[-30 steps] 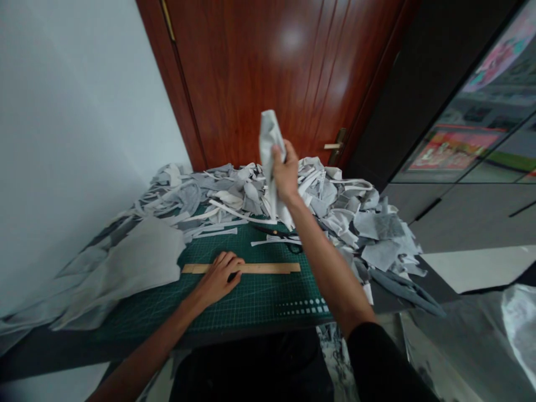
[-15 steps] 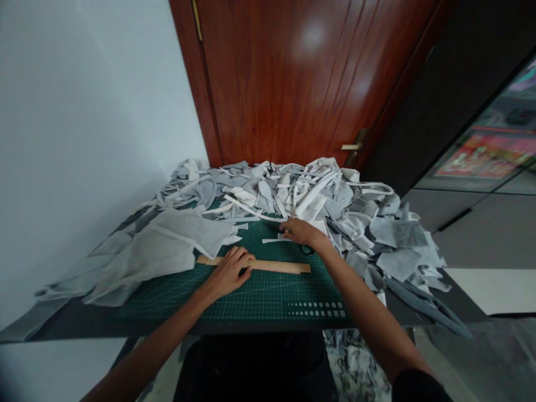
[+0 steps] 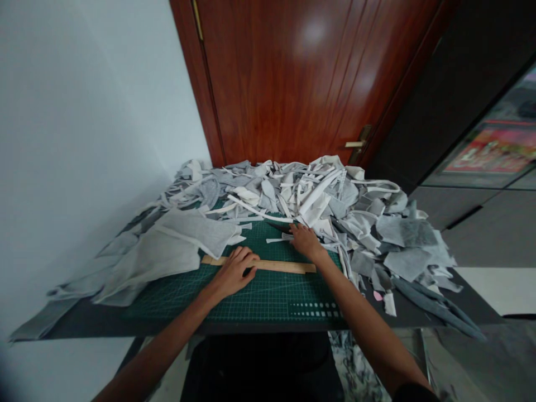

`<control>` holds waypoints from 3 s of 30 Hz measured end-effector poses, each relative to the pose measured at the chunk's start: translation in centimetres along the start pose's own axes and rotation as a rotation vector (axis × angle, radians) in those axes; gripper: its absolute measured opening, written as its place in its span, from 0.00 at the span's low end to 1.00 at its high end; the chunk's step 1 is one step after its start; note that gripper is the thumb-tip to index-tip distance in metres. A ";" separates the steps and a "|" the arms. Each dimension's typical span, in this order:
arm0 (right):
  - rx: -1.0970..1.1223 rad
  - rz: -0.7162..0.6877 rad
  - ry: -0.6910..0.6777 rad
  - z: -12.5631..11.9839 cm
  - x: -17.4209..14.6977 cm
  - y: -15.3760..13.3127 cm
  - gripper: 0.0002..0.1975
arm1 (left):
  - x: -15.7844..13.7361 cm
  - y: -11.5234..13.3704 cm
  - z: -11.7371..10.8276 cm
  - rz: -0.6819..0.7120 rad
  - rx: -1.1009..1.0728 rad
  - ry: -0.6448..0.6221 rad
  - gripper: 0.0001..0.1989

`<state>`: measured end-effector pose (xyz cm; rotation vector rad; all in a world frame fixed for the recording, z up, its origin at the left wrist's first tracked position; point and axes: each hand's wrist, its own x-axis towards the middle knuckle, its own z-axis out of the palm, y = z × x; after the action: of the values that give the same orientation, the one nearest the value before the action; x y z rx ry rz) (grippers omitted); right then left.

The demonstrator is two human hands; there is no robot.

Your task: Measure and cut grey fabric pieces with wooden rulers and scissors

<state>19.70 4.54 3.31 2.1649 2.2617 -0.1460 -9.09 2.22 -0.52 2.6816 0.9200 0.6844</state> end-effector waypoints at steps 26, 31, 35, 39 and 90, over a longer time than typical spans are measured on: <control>0.285 -0.164 0.374 -7.1 -0.9 6.5 0.16 | 0.6 -0.7 0.2 0.010 -0.002 0.011 0.11; 0.260 0.084 0.392 -8.6 -3.6 13.7 0.18 | 0.6 -0.6 0.1 0.009 -0.002 0.014 0.10; 0.231 0.130 0.186 -7.8 -7.2 19.0 0.18 | 0.7 -0.5 0.0 0.015 -0.003 0.009 0.10; 0.190 0.198 0.053 -5.3 -10.0 21.5 0.16 | 0.7 -0.8 0.2 0.023 -0.004 0.028 0.09; 0.327 -0.264 0.285 3.6 4.6 2.0 0.14 | 2.5 -9.8 -2.0 0.016 0.022 0.065 0.12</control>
<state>21.25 8.93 -0.72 2.1307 2.8637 -0.2378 -13.46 11.57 -1.30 2.7028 0.9288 0.7740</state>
